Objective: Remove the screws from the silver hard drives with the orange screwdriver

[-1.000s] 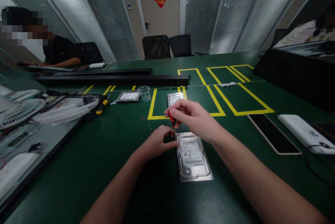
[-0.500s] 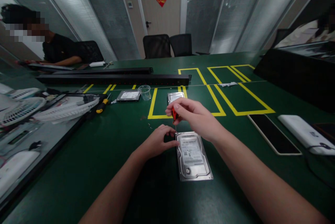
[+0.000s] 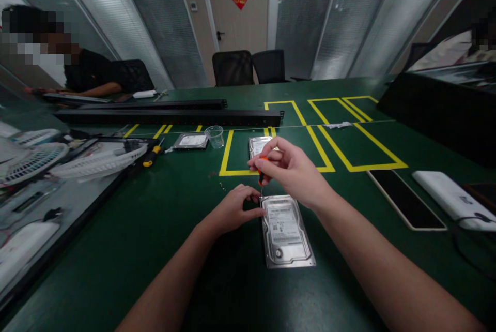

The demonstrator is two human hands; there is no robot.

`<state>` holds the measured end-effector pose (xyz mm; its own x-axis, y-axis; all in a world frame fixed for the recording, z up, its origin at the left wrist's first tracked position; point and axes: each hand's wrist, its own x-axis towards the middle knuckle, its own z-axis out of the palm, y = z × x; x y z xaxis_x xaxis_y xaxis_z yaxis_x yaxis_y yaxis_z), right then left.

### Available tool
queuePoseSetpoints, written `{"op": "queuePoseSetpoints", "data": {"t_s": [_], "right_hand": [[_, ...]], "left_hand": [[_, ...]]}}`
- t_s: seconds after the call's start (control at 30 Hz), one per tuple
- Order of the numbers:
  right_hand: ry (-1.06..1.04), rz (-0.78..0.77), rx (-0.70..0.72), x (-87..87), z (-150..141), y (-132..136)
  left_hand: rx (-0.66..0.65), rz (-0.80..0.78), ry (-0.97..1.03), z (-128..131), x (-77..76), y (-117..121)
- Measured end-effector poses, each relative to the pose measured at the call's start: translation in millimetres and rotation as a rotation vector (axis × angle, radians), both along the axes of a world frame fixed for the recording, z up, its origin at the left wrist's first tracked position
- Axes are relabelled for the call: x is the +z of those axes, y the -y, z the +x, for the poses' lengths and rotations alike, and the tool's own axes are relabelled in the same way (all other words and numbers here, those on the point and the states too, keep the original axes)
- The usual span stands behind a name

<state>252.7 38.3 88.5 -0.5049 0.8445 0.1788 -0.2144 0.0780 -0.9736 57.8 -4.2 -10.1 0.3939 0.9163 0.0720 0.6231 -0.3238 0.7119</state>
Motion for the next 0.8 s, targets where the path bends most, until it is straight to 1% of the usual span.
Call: {"op": "queuePoseSetpoints", "data": {"t_s": [0.13, 0.23, 0.33, 0.43, 0.5, 0.7, 0.8], "right_hand": [[0.083, 0.075, 0.065, 0.2, 1.4, -3.3], [0.153, 0.085, 0.08, 2.2, 2.4, -3.4], [0.164, 0.068, 0.041, 4.5, 1.7, 0.0], [0.099, 0.011, -0.031, 4.0, -0.3, 3.0], [0.074, -0.01, -0.042, 2.4, -1.0, 2.9], [0.142, 0.124, 0.061, 1.3, 1.4, -2.7], [0.178, 0.136, 0.097, 2.0, 2.0, -2.1]], "left_hand": [[0.001, 0.002, 0.002, -0.1, 0.6, 0.3], [0.0, -0.005, -0.001, 0.4, 1.9, 0.4], [0.002, -0.002, -0.007, 0.9, 2.3, 0.1], [0.008, -0.002, -0.004, 0.8, 1.8, 0.1], [0.004, 0.0, -0.001, 0.4, 1.7, 0.3], [0.004, 0.0, -0.004, -0.4, 0.7, 0.5], [0.004, 0.0, 0.001, -1.1, -1.9, -0.6]]}}
